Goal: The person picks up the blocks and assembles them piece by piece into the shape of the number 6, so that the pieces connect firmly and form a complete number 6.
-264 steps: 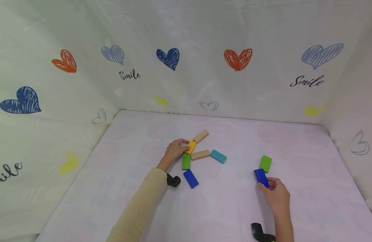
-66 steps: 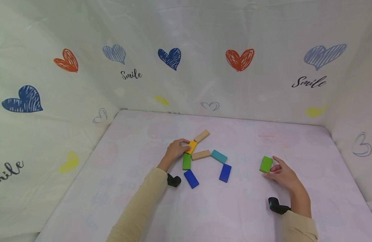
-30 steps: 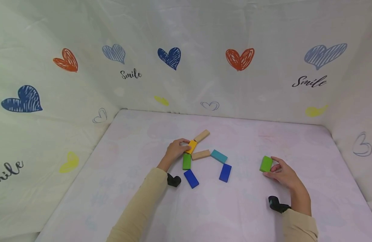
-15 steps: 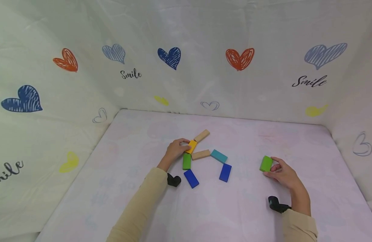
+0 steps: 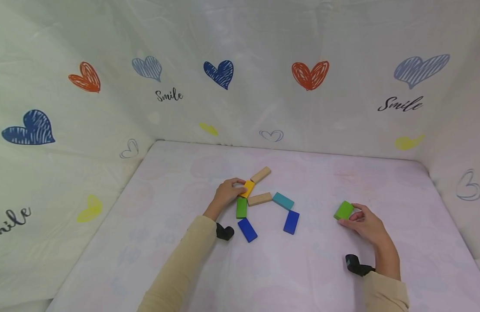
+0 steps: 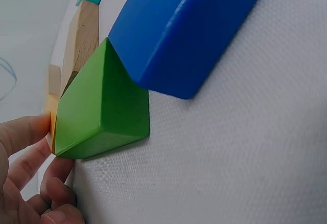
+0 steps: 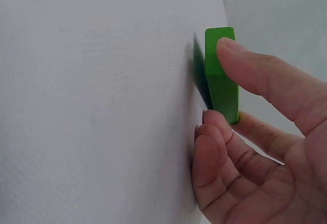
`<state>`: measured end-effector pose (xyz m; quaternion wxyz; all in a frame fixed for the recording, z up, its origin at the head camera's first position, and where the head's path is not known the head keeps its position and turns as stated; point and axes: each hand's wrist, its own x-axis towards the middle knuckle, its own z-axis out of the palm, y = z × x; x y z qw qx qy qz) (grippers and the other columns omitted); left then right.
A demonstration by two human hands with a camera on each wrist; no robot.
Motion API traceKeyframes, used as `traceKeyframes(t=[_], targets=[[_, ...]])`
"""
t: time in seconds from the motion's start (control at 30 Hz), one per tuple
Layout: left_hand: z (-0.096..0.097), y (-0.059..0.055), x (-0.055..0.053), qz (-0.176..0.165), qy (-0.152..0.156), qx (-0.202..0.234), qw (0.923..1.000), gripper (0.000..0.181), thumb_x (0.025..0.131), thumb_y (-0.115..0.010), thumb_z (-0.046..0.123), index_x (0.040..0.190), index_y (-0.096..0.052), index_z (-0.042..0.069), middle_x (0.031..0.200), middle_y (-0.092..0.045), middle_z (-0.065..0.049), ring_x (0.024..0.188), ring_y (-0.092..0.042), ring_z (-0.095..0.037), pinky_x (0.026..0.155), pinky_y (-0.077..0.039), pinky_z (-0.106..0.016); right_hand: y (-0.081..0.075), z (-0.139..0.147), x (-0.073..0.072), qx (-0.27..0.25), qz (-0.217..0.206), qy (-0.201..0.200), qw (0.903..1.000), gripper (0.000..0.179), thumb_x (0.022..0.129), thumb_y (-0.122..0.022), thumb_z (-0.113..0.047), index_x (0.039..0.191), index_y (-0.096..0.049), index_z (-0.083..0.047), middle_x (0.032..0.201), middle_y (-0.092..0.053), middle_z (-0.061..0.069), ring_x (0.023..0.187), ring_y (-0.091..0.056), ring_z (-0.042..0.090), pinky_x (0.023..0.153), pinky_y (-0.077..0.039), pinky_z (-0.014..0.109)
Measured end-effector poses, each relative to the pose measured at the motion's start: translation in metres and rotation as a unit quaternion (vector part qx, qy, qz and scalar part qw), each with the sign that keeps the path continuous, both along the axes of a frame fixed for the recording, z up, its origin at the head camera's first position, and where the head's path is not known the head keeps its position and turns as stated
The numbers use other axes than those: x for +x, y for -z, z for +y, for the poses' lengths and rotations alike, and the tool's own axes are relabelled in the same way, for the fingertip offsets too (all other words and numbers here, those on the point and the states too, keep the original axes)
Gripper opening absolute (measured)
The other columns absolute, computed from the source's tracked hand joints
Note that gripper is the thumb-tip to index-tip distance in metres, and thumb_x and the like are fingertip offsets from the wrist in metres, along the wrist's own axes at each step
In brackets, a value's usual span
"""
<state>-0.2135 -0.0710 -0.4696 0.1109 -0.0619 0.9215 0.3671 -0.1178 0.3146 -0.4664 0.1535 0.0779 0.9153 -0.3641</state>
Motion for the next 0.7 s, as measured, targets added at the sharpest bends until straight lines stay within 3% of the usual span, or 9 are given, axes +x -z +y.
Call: traceKeyframes(t=[0.27, 0.5, 0.7], targets=[[0.000, 0.000, 0.000, -0.004, 0.001, 0.000, 1.0000, 0.030, 0.084, -0.065, 0.034, 0.112, -0.067, 0.022, 0.125, -0.060, -0.006, 0.105, -0.057, -0.025, 0.086, -0.043, -0.039, -0.004, -0.007, 0.006, 0.037, -0.005, 0.021, 0.9991, 0.089, 0.086, -0.060, -0.048, 0.138, -0.021, 0.013, 0.104, -0.055, 0.022, 0.092, -0.049, 0.026, 0.071, -0.038, 0.031], [0.001, 0.000, 0.000, -0.004, 0.002, -0.006, 1.0000, 0.030, 0.084, -0.066, 0.034, 0.112, -0.067, 0.022, 0.125, -0.061, -0.006, 0.103, -0.057, -0.024, 0.084, -0.044, -0.038, -0.004, -0.017, 0.015, 0.026, -0.014, 0.064, 0.9975, 0.092, 0.084, -0.060, -0.051, 0.139, -0.020, 0.012, 0.110, -0.055, 0.025, 0.099, -0.049, 0.031, 0.073, -0.038, 0.034], [0.000, 0.000, 0.000, -0.003, 0.004, -0.004, 1.0000, 0.030, 0.084, -0.065, 0.033, 0.112, -0.067, 0.022, 0.125, -0.061, -0.005, 0.105, -0.057, -0.025, 0.086, -0.043, -0.039, -0.004, -0.027, 0.021, 0.011, -0.021, 0.085, 0.9961, 0.093, 0.084, -0.059, -0.052, 0.140, -0.019, 0.011, 0.114, -0.052, 0.029, 0.106, -0.047, 0.039, 0.082, -0.039, 0.047]])
